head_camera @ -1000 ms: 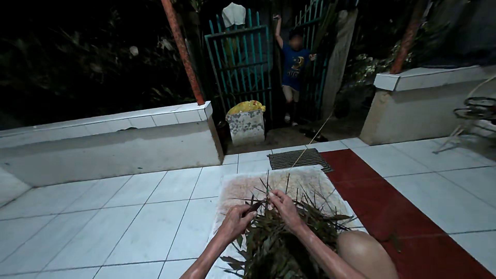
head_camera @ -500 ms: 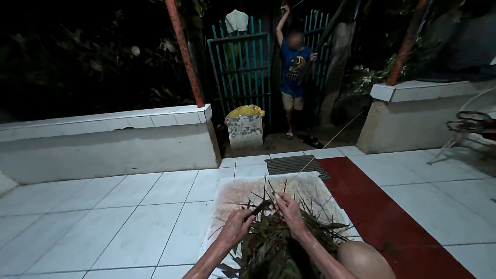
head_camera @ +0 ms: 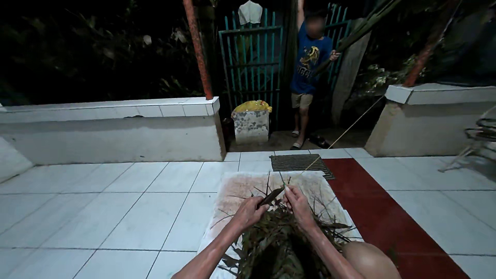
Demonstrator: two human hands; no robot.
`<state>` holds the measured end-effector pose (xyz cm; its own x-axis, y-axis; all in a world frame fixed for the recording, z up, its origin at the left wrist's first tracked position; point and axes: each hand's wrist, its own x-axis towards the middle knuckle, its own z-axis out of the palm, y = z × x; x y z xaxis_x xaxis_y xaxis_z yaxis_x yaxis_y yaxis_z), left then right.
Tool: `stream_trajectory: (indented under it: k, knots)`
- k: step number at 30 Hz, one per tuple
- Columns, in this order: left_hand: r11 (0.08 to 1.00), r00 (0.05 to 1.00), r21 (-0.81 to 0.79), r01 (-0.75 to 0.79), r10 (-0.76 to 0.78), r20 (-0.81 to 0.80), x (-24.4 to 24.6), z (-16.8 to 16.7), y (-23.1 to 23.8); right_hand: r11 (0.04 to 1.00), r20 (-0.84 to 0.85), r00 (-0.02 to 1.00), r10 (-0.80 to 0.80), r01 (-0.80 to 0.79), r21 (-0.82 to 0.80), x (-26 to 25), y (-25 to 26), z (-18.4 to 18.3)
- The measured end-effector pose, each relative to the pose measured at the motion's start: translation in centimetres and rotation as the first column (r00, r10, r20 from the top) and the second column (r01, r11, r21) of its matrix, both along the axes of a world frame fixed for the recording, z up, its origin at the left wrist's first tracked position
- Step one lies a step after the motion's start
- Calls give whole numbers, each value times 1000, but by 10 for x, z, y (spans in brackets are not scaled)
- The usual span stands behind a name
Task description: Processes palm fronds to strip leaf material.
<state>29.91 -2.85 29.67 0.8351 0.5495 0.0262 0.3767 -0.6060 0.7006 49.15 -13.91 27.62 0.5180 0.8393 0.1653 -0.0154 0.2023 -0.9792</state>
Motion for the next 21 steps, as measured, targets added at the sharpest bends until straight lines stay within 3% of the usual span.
stream_trajectory:
  k: [5,14,21]
  knots:
    - [998,998,62,13,-17,56,8,3,-3,999,-7,1000,-27,28,33,3,-2,0]
    - [990,997,132,-44,51,-49,12,6,6,995,216,972,-92,99,-22,-4,-11,-13]
    - [983,994,182,2,19,-110,13,11,1,997,235,971,-53,63,-36,-4,-16,-20]
